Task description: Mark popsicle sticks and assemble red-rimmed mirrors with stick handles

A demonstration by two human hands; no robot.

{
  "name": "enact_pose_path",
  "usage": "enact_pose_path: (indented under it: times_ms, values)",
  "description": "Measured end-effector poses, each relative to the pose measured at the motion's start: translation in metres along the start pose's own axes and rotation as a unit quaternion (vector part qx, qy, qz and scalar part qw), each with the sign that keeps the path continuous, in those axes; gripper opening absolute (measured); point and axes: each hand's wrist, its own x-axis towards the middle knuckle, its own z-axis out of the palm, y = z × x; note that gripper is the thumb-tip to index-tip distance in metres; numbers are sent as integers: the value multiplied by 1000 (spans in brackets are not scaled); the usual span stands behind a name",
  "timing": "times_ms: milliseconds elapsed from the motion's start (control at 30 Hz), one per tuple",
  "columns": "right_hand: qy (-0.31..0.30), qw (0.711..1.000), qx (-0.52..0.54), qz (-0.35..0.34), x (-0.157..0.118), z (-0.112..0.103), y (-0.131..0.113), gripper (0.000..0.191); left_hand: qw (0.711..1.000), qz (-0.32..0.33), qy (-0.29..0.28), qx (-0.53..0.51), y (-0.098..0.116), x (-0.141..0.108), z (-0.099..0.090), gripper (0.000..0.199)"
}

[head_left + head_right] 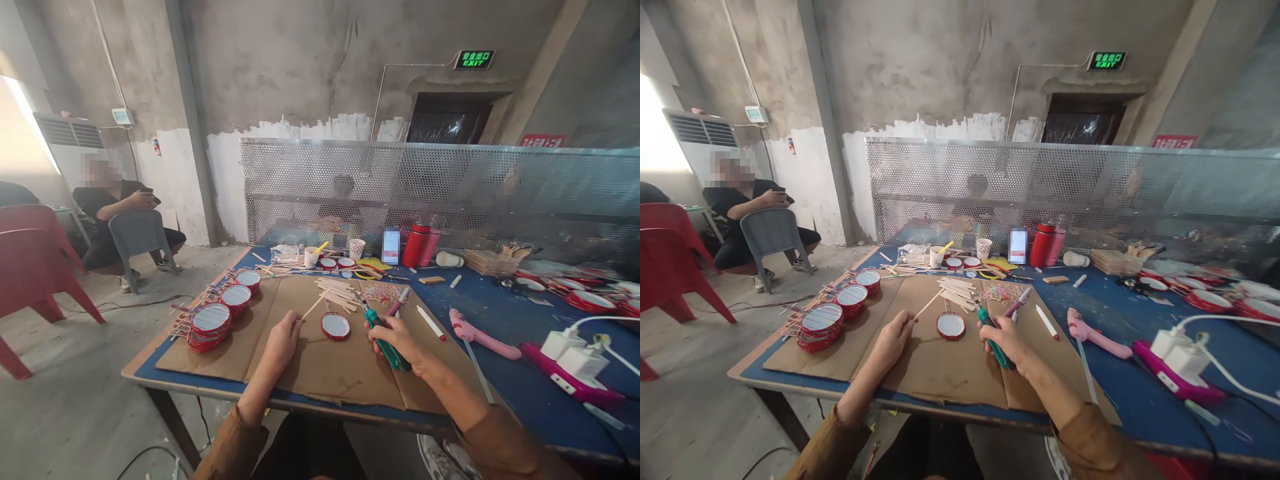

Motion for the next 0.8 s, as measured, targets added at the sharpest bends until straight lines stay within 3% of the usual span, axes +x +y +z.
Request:
enact_pose_path:
  times_ms: [100, 200, 333, 433, 533, 633, 733, 800]
  values:
    - [16, 1000, -18, -17, 5, -6, 3, 35, 999, 17, 33, 11, -5, 2, 2, 16]
    - [75, 983, -156, -55, 17, -12, 7, 35, 995, 43, 64, 64, -8, 3, 4, 18]
    - [189, 889, -414, -62, 31, -16, 10, 40, 976, 14, 83, 203, -4, -2, 5, 21]
    - [180, 830, -527, -39, 30, -14, 6, 39, 951, -14, 58, 302, 2, -6, 4, 26]
    - [175, 791, -585, -37, 27, -9, -1, 41, 933, -39, 16, 359, 8, -2, -1, 29]
    - [187, 774, -605, -16, 29, -7, -6, 42, 931, -101, -3, 352, 10, 10, -9, 29]
    - [216, 758, -616, -19, 35, -9, -8, 43, 929, -147, 3, 340, 10, 19, -14, 29]
    - [242, 735, -631, -61, 38, -9, -10, 41, 930, -150, 26, 335, 7, 19, -14, 29]
